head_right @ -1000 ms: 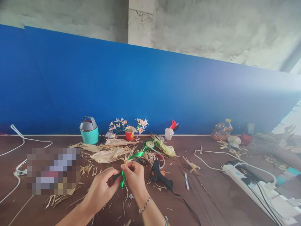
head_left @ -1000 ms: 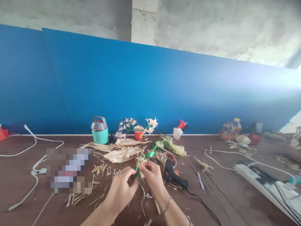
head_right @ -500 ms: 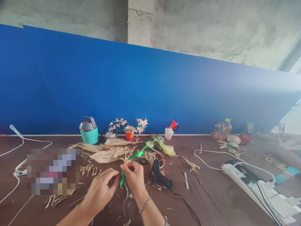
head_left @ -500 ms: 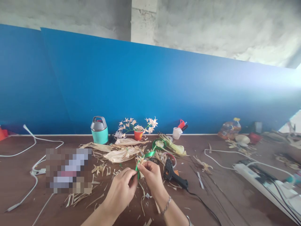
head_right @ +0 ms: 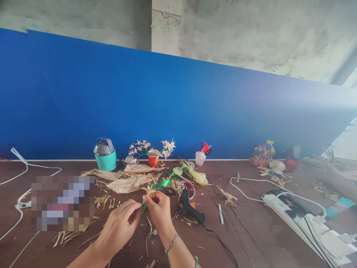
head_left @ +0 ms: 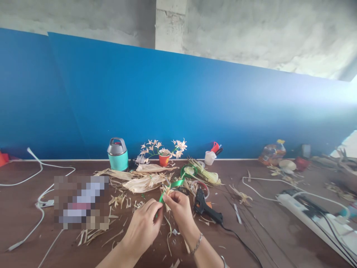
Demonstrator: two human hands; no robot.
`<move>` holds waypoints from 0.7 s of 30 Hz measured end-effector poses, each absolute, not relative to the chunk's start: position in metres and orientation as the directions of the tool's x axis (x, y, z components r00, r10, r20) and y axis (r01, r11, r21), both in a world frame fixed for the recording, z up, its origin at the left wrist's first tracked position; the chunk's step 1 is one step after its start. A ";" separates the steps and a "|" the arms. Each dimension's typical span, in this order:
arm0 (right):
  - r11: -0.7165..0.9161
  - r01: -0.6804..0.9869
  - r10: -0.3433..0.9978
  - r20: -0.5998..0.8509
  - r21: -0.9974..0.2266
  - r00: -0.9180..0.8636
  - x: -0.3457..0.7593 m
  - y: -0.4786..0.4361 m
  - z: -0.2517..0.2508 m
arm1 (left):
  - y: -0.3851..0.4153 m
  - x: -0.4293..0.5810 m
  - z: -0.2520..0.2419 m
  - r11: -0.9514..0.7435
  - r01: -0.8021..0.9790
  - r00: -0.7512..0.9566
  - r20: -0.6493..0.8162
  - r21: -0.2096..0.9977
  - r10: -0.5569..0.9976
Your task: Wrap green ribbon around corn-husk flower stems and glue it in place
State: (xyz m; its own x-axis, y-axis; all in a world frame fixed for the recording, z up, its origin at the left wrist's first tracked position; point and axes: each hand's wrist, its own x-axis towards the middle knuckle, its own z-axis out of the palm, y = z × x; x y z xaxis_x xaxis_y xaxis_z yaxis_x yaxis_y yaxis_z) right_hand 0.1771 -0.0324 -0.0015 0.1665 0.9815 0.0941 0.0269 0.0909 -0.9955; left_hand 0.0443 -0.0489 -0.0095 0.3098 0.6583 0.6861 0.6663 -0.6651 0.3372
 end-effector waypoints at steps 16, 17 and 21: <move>0.086 0.059 0.982 0.094 -0.995 0.162 0.178 -0.031 -0.006 | -0.050 0.045 -0.009 -0.679 0.657 0.325 0.690 0.326 0.646; 0.084 0.063 0.983 0.093 -0.994 0.160 0.178 -0.030 -0.007 | -0.050 0.045 -0.009 -0.679 0.658 0.326 0.689 0.326 0.647; 0.082 0.069 0.983 0.092 -0.994 0.156 0.178 -0.030 -0.009 | -0.049 0.045 -0.008 -0.673 0.663 0.328 0.681 0.329 0.655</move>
